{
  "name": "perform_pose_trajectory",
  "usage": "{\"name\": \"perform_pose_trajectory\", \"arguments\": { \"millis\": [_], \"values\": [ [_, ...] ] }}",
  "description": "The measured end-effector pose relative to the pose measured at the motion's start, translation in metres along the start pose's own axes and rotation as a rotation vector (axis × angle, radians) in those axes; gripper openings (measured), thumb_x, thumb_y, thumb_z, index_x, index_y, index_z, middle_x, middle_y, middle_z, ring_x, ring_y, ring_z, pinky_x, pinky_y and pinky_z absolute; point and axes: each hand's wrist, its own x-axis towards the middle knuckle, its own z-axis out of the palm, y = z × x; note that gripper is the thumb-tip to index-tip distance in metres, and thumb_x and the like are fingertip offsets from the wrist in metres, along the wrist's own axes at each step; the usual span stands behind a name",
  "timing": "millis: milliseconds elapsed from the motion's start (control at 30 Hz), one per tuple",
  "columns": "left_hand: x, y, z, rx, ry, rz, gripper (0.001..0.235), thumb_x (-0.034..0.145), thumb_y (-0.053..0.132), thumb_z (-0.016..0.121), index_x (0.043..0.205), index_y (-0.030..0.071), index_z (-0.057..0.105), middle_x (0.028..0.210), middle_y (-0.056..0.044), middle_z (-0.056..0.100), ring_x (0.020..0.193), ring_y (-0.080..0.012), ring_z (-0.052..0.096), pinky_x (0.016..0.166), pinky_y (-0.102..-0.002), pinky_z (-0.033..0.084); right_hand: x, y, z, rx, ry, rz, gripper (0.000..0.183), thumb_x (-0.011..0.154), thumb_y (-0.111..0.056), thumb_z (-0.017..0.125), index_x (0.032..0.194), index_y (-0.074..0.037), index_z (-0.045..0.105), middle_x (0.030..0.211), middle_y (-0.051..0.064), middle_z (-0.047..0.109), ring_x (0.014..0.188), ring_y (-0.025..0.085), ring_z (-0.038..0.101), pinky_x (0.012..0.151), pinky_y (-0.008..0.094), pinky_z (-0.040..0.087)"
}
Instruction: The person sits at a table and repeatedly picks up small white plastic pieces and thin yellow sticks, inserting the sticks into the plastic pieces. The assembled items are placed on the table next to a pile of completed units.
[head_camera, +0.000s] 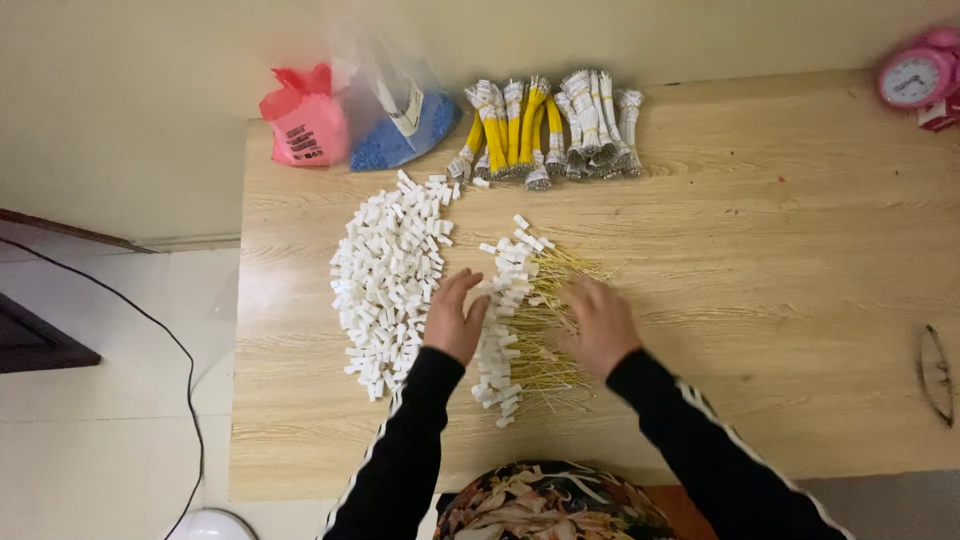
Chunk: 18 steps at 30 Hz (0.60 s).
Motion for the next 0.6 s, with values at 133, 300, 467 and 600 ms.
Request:
{"name": "perform_pose_trajectory", "arguments": {
  "millis": [133,300,467,600],
  "values": [
    [-0.038,-0.003,0.014,-0.085,0.001,-0.016,0.049,0.09,0.021,0.064,0.134,0.006,0.049,0.132,-0.027,0.052,0.123,-0.0433,0.05,0.105,-0.05,0.041,-0.039,-0.023,0.022,-0.205,-0.094,-0.214,0.101,0.071,-0.073,0.07,0.148,-0.023,0.027,0.151,0.021,0.017,0.138,0.05,0.013,0.104,0.065,0.021],
    [-0.063,0.001,0.028,-0.192,-0.002,-0.117,0.053,0.094,0.023,0.057,0.14,0.002,0.039,0.14,-0.031,0.043,0.13,-0.0459,0.041,0.11,-0.051,0.033,-0.044,-0.033,0.024,-0.333,-0.407,-0.189,0.107,0.078,-0.069,0.072,0.152,-0.022,0.012,0.158,0.018,-0.003,0.142,0.049,-0.004,0.106,0.073,0.006],
    [-0.067,-0.039,0.049,-0.12,-0.004,-0.101,0.062,0.093,0.029,0.059,0.144,0.005,0.034,0.14,-0.028,0.041,0.13,-0.0425,0.043,0.11,-0.048,0.035,-0.035,-0.019,0.05,-0.335,-0.448,-0.079,0.089,0.089,-0.064,0.056,0.153,-0.029,0.006,0.159,0.011,-0.008,0.144,0.043,-0.009,0.11,0.069,0.004],
    [-0.057,-0.028,0.057,-0.04,0.0,-0.015,0.077,0.088,0.038,0.064,0.148,0.008,0.027,0.148,-0.026,0.031,0.133,-0.0427,0.038,0.108,-0.046,0.037,-0.027,-0.011,0.053,-0.356,-0.365,-0.041,0.09,0.087,-0.065,0.056,0.152,-0.035,0.001,0.159,0.006,-0.01,0.145,0.04,-0.007,0.111,0.067,0.008]
  ]
}}
